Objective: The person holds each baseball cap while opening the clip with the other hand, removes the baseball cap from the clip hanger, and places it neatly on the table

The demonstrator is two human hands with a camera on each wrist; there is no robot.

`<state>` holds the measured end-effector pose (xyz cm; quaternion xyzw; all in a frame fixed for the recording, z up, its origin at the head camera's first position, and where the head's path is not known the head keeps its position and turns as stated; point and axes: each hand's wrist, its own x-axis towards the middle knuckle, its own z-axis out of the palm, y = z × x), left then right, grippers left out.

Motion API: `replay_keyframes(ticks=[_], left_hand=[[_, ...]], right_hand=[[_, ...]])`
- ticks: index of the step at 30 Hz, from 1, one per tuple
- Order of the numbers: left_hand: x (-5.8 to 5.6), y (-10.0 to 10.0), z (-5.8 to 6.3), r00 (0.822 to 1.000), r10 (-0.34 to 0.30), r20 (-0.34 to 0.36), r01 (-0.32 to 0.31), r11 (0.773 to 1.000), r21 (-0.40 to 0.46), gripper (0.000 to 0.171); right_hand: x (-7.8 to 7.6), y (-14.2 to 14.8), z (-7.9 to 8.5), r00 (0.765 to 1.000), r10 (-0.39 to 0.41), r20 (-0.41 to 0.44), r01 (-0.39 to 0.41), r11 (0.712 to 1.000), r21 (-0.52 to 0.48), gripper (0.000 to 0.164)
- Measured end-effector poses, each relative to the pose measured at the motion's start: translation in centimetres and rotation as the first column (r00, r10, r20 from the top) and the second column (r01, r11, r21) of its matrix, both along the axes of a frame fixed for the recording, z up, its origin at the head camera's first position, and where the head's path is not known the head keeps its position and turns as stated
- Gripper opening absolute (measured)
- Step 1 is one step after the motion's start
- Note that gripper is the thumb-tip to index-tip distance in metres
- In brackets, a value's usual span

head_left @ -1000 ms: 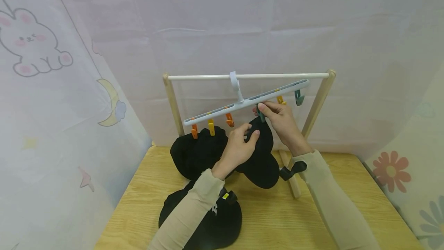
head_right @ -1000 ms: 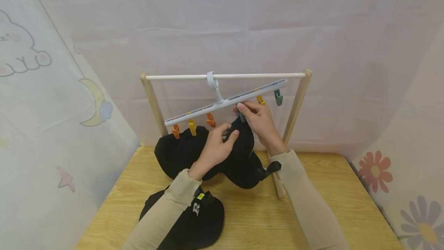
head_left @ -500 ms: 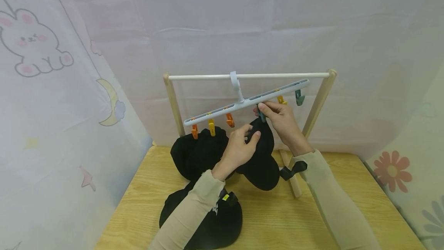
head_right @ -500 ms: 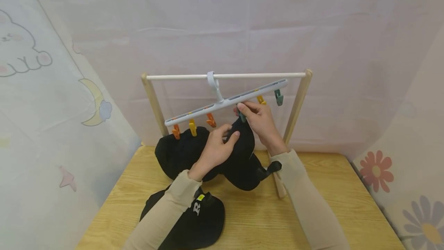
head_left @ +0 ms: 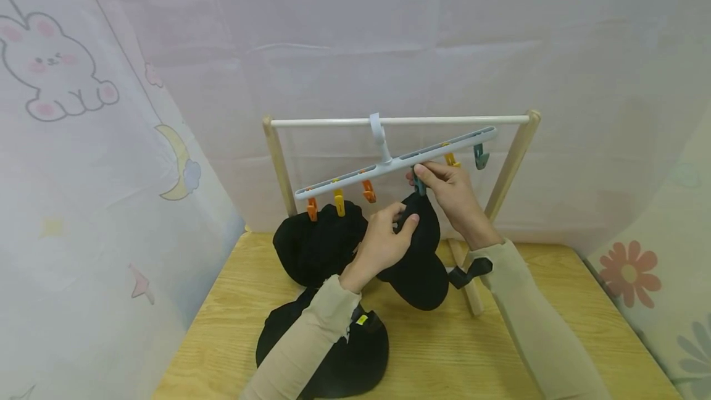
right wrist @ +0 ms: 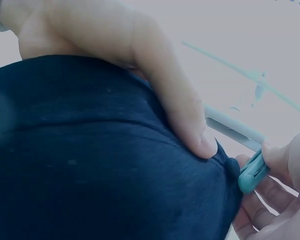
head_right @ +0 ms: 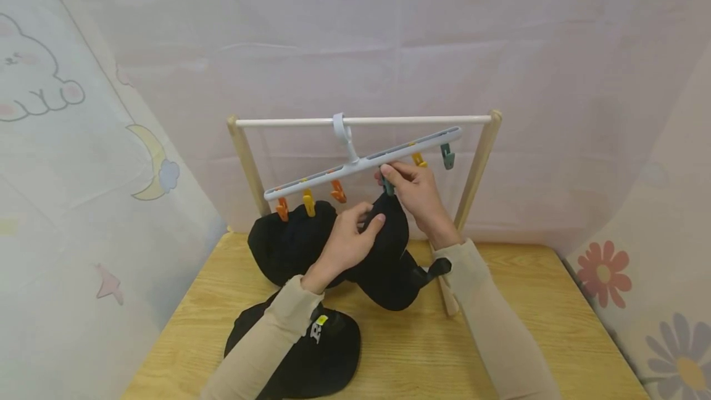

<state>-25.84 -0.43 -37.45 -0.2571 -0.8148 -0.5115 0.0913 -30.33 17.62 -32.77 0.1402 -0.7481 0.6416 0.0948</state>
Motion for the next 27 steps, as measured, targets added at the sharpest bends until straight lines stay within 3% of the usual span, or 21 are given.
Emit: replay_keyframes(ticks=[12, 21, 27], left_hand=[[0.9, 0.1, -0.2, 0.999, -0.030, -0.024, 0.031, 0.999, 0.027, 0.015], [1.3, -0.2, -0.4, 1.000, -0.005, -0.017, 0.006, 0.999, 0.048, 0.015], [1.4, -0.5, -0.6, 1.000, -0.002, -0.010, 0.003, 0.999, 0.051, 0.015]], right_hand=[[0.5, 0.1, 0.3, 0.998, 0.042, -0.037, -0.042, 0.999, 0.004, 0.045], [1.0, -0.1, 0.6, 0.992, 0.112, -0.051, -0.110, 0.993, 0.043, 0.048], [1.2, -0.2, 0.6, 0.992, 0.114, -0.060, -0.113, 0.993, 0.023, 0.049]])
